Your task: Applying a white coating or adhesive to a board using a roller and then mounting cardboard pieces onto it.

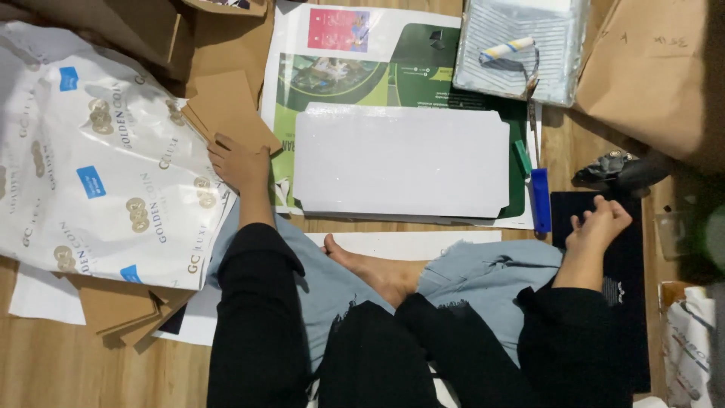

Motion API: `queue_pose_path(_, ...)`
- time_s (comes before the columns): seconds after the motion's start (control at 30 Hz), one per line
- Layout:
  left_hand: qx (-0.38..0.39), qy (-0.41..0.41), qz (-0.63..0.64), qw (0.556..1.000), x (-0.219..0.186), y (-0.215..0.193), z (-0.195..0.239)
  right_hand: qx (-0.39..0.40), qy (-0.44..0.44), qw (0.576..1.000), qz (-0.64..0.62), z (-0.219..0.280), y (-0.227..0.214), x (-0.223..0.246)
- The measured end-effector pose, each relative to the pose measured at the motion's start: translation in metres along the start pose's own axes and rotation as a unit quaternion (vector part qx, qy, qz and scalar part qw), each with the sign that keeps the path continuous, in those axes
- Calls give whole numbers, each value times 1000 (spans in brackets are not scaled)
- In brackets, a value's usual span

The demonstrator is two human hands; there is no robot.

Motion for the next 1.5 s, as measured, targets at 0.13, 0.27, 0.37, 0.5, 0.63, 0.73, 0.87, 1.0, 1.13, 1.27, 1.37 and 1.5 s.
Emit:
queue_pose_path(0.13, 40, -15, 12, 999, -15, -3, 8, 21, -24, 998, 48, 8, 11, 7)
queue_pose_path(0.27, 68, -24, -18, 997, -17, -9, 5, 46, -36, 996, 72, 18, 16, 10)
queue_pose_path(0.37, 39, 10, -52, 998, -13, -15, -12, 52, -58, 995, 62, 5, 22, 8)
queue_pose_path(0.5, 2, 41, -65, 997, -6, -19, -10, 69, -73, 994, 45, 9, 25, 10)
queue_pose_path(0.63, 55, -8, -2, 998, -31, -25, 12, 68, -83, 993, 50, 14, 27, 12)
queue_pose_path(0.73, 97, -73, 13, 992, -37, -9, 17, 48, -93, 992, 74, 7, 26, 8)
queue_pose_path(0.87, 93, -71, -19, 993, -48, -21, 34, 55, -148, 985, 64, -22, 27, -10)
queue_pose_path(1.0, 119, -48, 27, 991, -45, -24, 26, 60, -205, 976, 31, -23, 32, -4)
queue_pose_path(1.13, 139, -50, 176, 973, -34, -15, 9, 19, -305, 951, 39, 37, 30, 39)
queue_pose_path(1.27, 420, -1, 659, 624, -111, -47, 128, 181, -337, 924, -20, 122, 79, 59)
queue_pose_path(1.37, 552, -6, 751, 362, -161, -87, 239, 383, -281, 879, -33, 194, 119, 45)
queue_pose_path(1.5, 606, -78, 735, 292, -150, -32, 308, 576, -192, 792, -62, 264, 150, 5)
Point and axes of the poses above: each hand's wrist, its own z-axis away from the middle knuckle, its own y-axis out of the palm, x = y × z, the point moved 9 cm from there along -z, towards the middle knuckle, and after that the axes turned 13 degrees about z, right-handed, at the moved point
